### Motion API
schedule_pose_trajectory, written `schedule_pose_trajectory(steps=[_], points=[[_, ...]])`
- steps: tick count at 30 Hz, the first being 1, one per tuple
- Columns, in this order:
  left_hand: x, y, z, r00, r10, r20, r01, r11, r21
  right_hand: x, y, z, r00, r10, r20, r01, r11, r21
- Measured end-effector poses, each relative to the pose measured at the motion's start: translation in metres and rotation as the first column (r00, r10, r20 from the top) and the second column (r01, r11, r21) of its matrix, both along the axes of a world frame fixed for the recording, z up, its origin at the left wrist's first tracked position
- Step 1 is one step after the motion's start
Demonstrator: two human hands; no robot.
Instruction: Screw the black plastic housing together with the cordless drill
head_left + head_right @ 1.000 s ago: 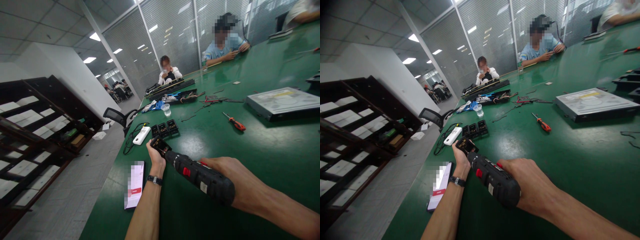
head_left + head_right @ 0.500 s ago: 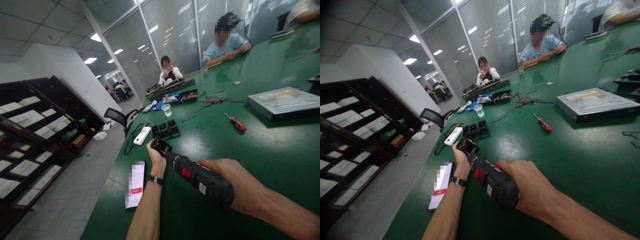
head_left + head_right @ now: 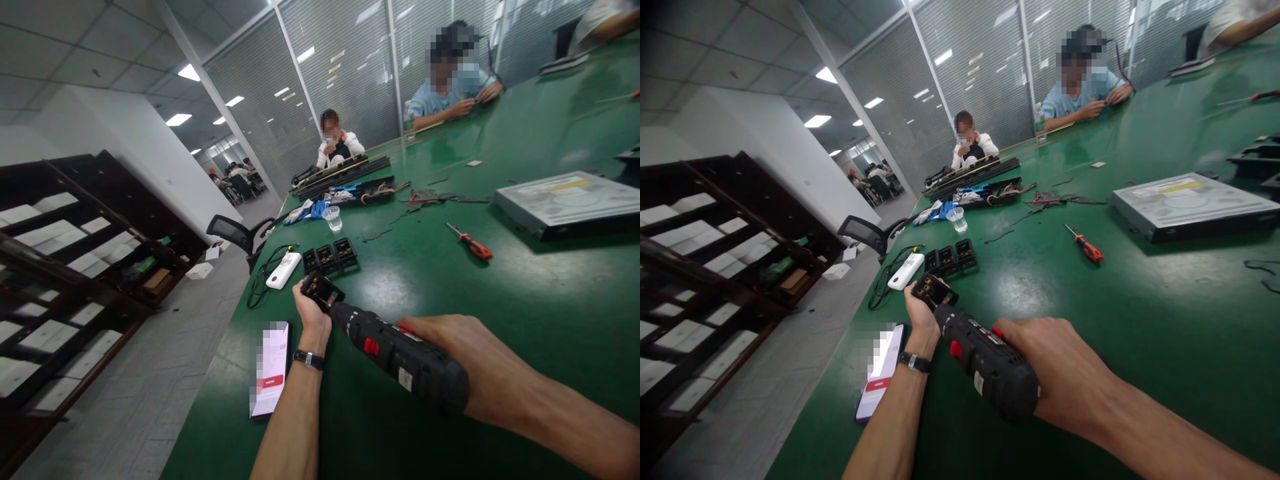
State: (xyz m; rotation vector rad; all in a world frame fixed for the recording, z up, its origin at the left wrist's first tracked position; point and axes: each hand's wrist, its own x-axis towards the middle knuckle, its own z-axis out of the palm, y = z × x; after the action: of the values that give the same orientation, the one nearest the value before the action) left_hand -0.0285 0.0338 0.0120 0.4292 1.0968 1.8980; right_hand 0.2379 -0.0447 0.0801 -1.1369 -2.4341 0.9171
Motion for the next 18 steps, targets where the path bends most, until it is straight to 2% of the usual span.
schedule_pose_trajectory(steps=[6, 13, 18], points=[[0.0007, -0.002, 0.0032, 0.998, -0.067, 0.011, 0.067, 0.997, 0.034, 0.0008, -0.0003, 0.0006, 1.0, 0.006, -0.011, -0.005, 1.0, 0.006], [-0.0021, -0.0018, 0.0031, 0.998, -0.067, 0.007, 0.067, 0.995, 0.071, 0.0002, -0.0007, -0.0016, 1.0, 0.01, -0.025, -0.011, 1.0, -0.007], [-0.0006, -0.0025, 0.005, 0.998, -0.059, 0.02, 0.058, 0.997, 0.048, -0.0001, -0.0011, -0.0016, 1.0, 0.006, -0.028, -0.007, 1.0, -0.015]])
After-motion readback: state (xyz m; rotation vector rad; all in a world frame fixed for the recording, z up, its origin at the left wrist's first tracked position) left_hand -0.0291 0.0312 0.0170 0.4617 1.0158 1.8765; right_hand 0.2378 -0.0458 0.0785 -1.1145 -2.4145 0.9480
